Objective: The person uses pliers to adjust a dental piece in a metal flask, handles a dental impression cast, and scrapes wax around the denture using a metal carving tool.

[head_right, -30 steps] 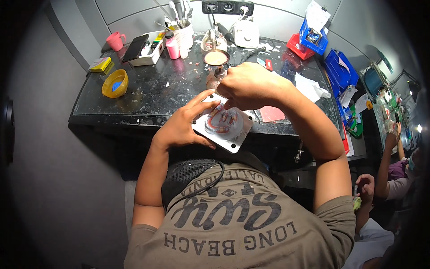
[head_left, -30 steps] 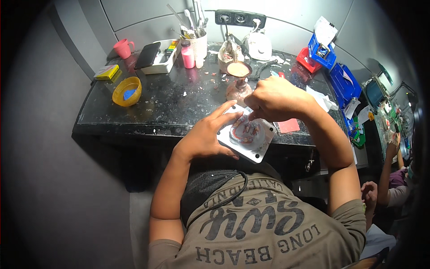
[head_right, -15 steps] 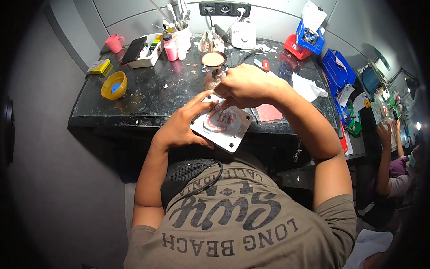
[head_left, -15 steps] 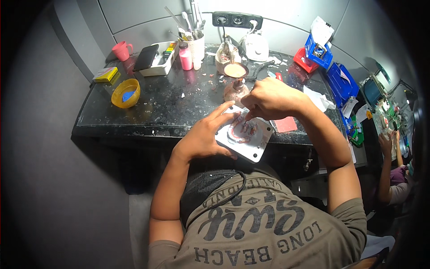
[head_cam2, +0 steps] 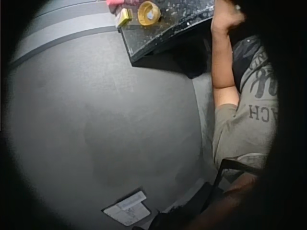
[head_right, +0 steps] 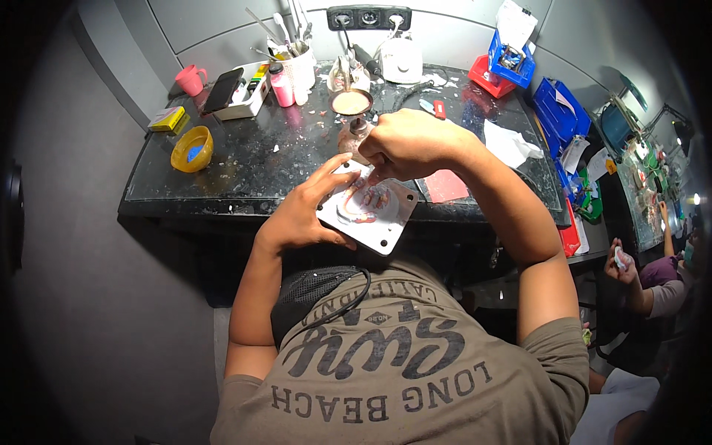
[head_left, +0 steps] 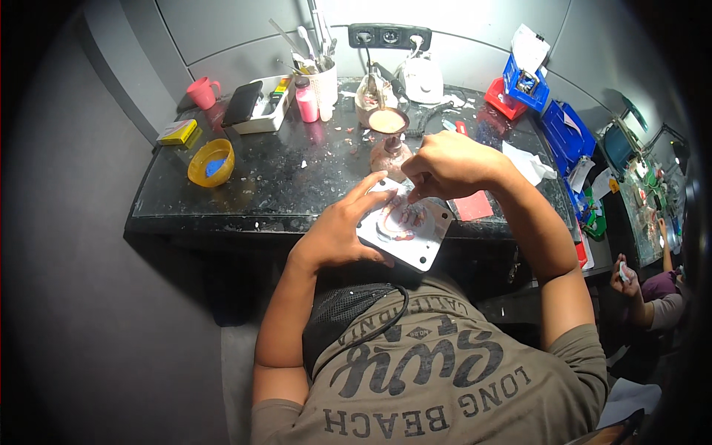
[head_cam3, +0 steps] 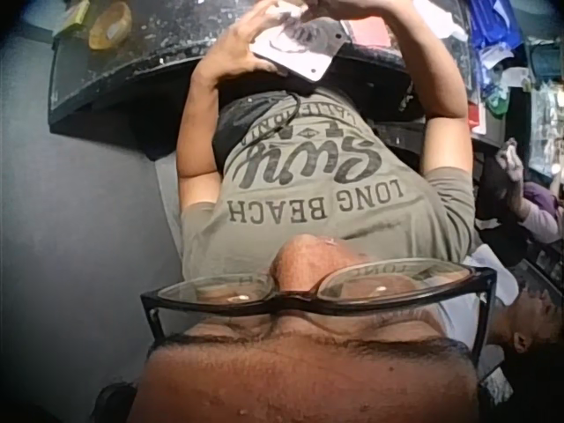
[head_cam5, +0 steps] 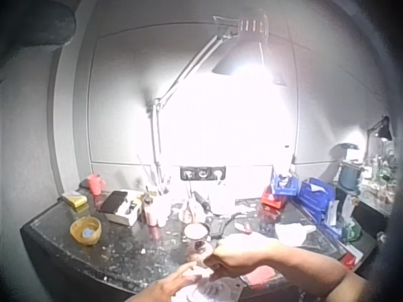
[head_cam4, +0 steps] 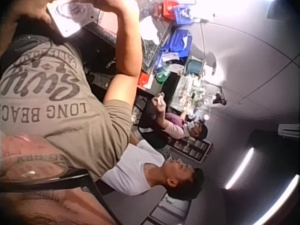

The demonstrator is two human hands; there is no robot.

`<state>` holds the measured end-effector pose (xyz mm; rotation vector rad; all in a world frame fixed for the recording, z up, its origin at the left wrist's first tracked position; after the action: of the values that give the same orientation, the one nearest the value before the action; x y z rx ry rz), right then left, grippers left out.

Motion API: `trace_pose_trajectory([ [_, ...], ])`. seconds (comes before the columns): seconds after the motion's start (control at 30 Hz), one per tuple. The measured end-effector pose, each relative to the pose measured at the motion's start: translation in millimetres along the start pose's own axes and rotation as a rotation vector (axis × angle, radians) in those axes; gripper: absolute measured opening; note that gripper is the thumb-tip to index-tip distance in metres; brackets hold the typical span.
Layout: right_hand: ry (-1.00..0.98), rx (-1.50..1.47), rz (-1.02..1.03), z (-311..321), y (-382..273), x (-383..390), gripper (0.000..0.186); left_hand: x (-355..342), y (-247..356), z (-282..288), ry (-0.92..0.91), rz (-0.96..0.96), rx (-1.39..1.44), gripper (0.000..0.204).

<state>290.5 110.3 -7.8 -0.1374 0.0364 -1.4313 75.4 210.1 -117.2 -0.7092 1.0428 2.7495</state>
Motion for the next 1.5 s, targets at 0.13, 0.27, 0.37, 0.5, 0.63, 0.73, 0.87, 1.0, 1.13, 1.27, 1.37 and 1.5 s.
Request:
trace_pose_trajectory([
  [0.13, 0.028, -0.040, -0.019, -6.8, 2.1, 3.2, 0.035, 1.3, 0.3, -0.3, 0.006, 0.021, -0.004, 0.105],
  [0.27, 0.161, -0.080, -0.093, -16.4, 10.9, 12.5, 0.036, 2.5, -3.5, -2.3, 0.013, -0.034, -0.063, 0.106],
  [0.37, 0.197, -0.121, -0.113, -22.5, 4.5, 22.2, 0.037, 1.7, -0.5, -1.0, -0.004, 0.030, 0.010, 0.105],
  [0.5, 0.214, -0.153, -0.150, -35.4, 3.7, 29.3, 0.036, 2.0, -0.8, -2.2, 0.009, 0.023, 0.006, 0.105],
  [0.63, 0.262, -0.171, -0.158, -37.8, -0.2, 34.7, 0.036, 2.4, -1.2, -2.5, 0.008, 0.021, -0.009, 0.106],
  [0.73, 0.220, -0.128, -0.260, -37.4, -6.1, 39.2, 0.037, 2.9, -0.8, -2.8, 0.019, -0.019, -0.057, 0.107],
  [0.87, 0.294, -0.135, -0.262, -50.8, -8.8, 47.1, 0.035, 2.7, -2.4, -4.0, 0.019, -0.013, -0.066, 0.106],
  [1.0, 0.349, -0.065, -0.267, -55.1, -12.3, 49.4, 0.031, 2.5, -3.2, -3.1, 0.013, -0.025, -0.067, 0.107],
  [1.13, 0.375, -0.012, -0.246, -51.4, -19.2, 49.3, 0.025, 2.0, -2.1, -2.0, -0.008, 0.000, -0.069, 0.108],
  [1.27, 0.402, -0.013, -0.238, -55.6, -12.6, 43.0, 0.023, 1.3, -1.0, -2.6, -0.012, 0.000, -0.073, 0.107],
  [1.37, 0.341, -0.080, -0.235, -47.0, -8.7, 38.2, 0.033, 2.1, 0.3, -4.0, 0.007, -0.016, -0.073, 0.107],
  [1.5, 0.320, -0.135, -0.206, -40.2, -6.3, 41.4, 0.030, 1.5, 1.9, -3.4, 0.007, 0.021, -0.024, 0.107],
])
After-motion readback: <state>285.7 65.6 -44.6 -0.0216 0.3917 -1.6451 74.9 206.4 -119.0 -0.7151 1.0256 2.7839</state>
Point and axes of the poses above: each hand's wrist, its own x-axis away from the middle knuckle, its own z-axis out of the back of the hand, y = z × x, the point moved 1 cm from there along -x, towards the middle knuckle, and after that the axes turned 10 degrees about -z, right-handed, at the moved point
